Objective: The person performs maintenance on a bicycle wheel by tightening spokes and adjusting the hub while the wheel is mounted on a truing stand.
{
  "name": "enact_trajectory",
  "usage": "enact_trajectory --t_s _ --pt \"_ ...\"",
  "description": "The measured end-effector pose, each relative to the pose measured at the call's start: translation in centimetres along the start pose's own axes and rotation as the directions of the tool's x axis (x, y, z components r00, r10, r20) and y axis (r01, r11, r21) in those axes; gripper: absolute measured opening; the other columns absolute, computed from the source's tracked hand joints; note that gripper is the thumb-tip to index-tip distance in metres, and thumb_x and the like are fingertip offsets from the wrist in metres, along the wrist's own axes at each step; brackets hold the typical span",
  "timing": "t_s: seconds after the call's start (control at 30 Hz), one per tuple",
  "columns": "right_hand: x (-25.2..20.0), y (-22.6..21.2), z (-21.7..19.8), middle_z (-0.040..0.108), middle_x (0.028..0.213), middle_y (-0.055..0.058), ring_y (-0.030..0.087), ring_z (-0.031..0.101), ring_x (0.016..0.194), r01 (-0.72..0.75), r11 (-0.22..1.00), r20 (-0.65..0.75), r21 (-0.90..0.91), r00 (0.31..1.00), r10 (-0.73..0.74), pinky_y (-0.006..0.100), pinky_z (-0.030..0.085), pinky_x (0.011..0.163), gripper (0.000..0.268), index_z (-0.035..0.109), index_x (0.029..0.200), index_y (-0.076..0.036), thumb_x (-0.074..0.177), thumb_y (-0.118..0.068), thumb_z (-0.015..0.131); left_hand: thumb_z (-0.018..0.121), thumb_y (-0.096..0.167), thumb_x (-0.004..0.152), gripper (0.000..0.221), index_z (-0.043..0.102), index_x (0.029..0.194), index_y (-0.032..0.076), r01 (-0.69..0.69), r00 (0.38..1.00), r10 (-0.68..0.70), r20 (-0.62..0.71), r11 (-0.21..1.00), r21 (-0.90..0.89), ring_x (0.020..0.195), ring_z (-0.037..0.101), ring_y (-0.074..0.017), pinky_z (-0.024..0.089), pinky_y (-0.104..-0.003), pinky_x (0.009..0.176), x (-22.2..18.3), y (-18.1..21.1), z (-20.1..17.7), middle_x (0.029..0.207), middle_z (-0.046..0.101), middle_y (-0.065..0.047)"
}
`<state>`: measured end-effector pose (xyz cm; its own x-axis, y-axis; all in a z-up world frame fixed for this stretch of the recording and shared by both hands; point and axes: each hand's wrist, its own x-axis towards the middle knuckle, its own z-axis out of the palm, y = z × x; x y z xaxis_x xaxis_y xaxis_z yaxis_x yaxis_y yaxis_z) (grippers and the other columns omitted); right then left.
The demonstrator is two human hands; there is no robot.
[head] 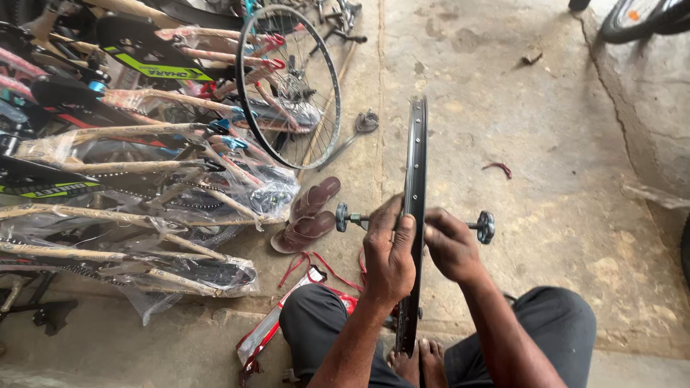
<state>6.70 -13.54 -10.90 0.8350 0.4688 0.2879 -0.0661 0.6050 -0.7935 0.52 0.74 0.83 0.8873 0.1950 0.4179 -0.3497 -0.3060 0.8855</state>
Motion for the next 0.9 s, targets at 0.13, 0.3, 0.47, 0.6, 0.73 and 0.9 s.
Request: enact_trajectory --t_s 0.13,0.3,0.47,0.6,0.73,0.9 --pt "0.7 0.0 -0.3 0.068 0.111 0.009 0.018 0.067 0.103 0.030 0.992 0.070 -0.126 0.997 -0.021 0.034 0.058 0.091 0.038 0.063 0.124 0.001 0.092 -0.015 0.076 0.045 0.026 0.110 0.044 0.057 0.139 -0.004 0.026 1.000 -0.025 -0.018 1.000 0.004 0.126 0.061 -0.0351 0.047 -0.045 0.109 -0.1 0.1 -0.2 0.132 0.063 -0.023" --pt "-0.4 3.4 0.5 0.066 0.100 0.003 0.015 0.063 0.094 0.367 0.792 -0.013 -0.487 0.904 -0.427 0.027 0.057 0.083 0.025 0.064 0.104 -0.006 0.089 -0.005 0.083 0.048 0.037 0.108 0.057 0.053 0.145 -0.006 0.061 0.998 -0.062 0.033 0.998 0.035 0.140 0.054 -0.0381 0.040 -0.045 0.119 1.0 -1.6 -0.2 0.145 0.058 -0.028" --pt "0.0 3.3 -1.1 0.073 0.111 0.009 0.016 0.069 0.101 0.292 0.918 0.059 -0.270 0.956 -0.287 0.031 0.060 0.090 0.023 0.072 0.107 -0.002 0.086 -0.001 0.082 0.062 0.042 0.093 0.073 0.051 0.145 -0.008 0.193 0.973 -0.180 0.146 0.978 -0.083 0.138 0.054 -0.0386 0.043 -0.045 0.116 7.9 -5.8 1.3 0.147 0.055 -0.029" --pt "0.4 0.9 -1.4 0.075 0.106 0.010 0.017 0.071 0.097 0.097 0.994 0.105 -0.040 0.990 -0.092 0.032 0.060 0.086 0.014 0.075 0.106 -0.002 0.093 -0.005 0.077 0.069 0.036 0.085 0.069 0.059 0.136 -0.010 0.277 0.955 -0.245 0.168 0.939 -0.203 0.120 0.065 -0.0387 0.053 -0.044 0.104 14.8 -9.8 3.8 0.129 0.067 -0.030" --pt "1.0 0.6 -0.3 0.074 0.110 0.011 0.021 0.072 0.101 0.306 0.596 0.040 -0.742 0.908 -0.416 0.034 0.061 0.089 0.014 0.074 0.111 -0.006 0.099 -0.008 0.069 0.062 0.039 0.096 0.060 0.062 0.136 -0.007 0.105 0.988 -0.069 0.141 0.957 -0.270 0.108 0.071 -0.0324 0.059 -0.040 0.096 16.7 -13.3 5.9 0.121 0.070 -0.027" --pt "-1.4 1.6 -3.4 0.073 0.110 0.015 0.025 0.072 0.098 0.122 0.992 -0.541 0.016 0.836 -0.094 0.041 0.060 0.091 0.017 0.071 0.114 0.001 0.097 -0.001 0.073 0.064 0.045 0.101 0.057 0.060 0.138 0.003 -0.278 0.948 0.294 0.120 0.951 -0.134 0.120 0.066 -0.0244 0.054 -0.039 0.108 7.4 -18.5 5.0 0.134 0.067 -0.015"
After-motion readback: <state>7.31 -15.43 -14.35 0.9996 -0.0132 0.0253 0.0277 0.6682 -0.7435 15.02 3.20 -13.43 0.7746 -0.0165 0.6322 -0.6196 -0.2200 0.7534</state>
